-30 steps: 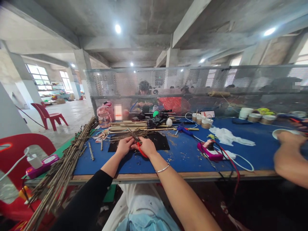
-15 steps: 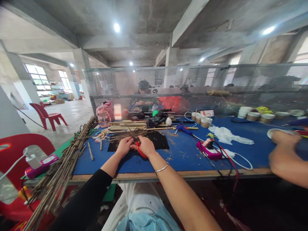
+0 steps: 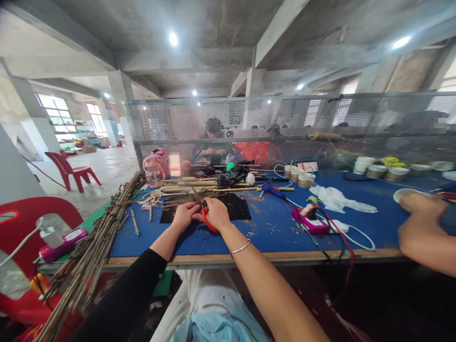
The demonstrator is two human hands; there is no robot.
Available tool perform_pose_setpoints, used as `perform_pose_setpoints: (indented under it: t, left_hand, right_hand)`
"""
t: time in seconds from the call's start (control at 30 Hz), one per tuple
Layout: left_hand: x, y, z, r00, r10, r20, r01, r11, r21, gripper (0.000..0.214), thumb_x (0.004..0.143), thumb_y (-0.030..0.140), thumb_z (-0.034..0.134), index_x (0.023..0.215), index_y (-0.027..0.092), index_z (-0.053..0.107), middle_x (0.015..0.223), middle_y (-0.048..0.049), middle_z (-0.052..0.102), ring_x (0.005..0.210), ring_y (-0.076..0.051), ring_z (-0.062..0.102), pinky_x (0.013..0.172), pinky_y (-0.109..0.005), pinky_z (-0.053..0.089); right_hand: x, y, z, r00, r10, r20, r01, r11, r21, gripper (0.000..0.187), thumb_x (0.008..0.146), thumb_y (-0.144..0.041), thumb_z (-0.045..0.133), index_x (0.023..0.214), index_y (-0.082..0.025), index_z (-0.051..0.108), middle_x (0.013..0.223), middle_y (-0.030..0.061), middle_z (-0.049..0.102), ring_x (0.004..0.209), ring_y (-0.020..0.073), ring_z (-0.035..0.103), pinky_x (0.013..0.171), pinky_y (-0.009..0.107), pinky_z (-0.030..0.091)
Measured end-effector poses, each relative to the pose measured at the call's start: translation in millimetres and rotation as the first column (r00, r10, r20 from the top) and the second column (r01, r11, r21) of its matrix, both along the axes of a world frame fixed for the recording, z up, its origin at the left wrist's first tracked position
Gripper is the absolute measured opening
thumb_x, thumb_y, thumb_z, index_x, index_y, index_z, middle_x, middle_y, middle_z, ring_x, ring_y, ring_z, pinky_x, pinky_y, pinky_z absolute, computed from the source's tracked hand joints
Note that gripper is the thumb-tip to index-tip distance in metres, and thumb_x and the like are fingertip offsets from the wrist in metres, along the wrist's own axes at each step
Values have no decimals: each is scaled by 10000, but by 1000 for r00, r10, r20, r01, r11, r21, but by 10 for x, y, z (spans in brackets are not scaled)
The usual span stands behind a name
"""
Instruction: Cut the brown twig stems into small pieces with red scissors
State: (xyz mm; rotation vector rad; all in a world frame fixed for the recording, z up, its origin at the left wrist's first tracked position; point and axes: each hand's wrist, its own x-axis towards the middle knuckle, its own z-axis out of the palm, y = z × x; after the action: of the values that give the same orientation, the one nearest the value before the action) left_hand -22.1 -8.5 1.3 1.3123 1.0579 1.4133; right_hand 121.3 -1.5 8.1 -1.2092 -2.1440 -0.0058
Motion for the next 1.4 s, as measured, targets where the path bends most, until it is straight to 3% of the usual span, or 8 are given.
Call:
perform_pose_setpoints:
  t: [0.13,0.37,0.6,0.93,1.1,1.4]
  left_hand:
    - [-10,33,-54,1000,-17,-18,17,1000,22,323,625,335,680,849,105,710,759,-73,688,630,-148,579,617,-252,441]
    - [15,31,-54,990,-59,128,67,996,-58,414,575,383,720,884,107,695,709,-57,668,519,-99,519,517,-224,422]
    - [-20,54,-64,994,-65,93,71,996,-58,400,608,372,695,908,108,693,673,-41,653,485,-79,486,487,-207,400]
    - [-52,74,-77,998,-44,-42,46,998,46,341,683,358,617,908,112,687,758,-67,680,649,-152,591,595,-236,442]
    - [-40,38,-56,992,-72,-105,79,995,65,330,714,347,581,920,111,685,758,-63,684,630,-140,579,600,-232,431]
    - [-33,57,-67,996,3,-90,3,998,68,312,672,301,622,908,109,694,806,-74,696,669,-156,597,642,-249,452]
  right_hand:
    - [6,26,-31,1000,12,-27,-12,1000,9,657,664,-603,597,1110,-128,510,1016,136,603,981,232,552,829,330,417]
    - [22,-28,35,999,-18,-31,15,994,-109,553,706,-592,566,1088,-193,545,893,85,662,829,215,620,682,267,424]
    - [36,-45,45,999,-47,-14,44,983,-176,514,706,-588,569,1079,-234,575,828,70,681,769,210,636,622,234,402]
    - [12,-46,29,999,-24,28,26,997,-67,578,694,-611,563,1096,-198,522,1011,85,628,950,214,580,743,278,417]
    - [9,-55,42,1000,1,10,0,997,-80,509,707,-566,583,1045,-188,534,951,71,628,911,192,580,739,266,409]
    - [-3,-38,34,1000,9,7,-9,999,-41,500,685,-549,615,1028,-193,535,937,72,622,925,206,569,754,282,407]
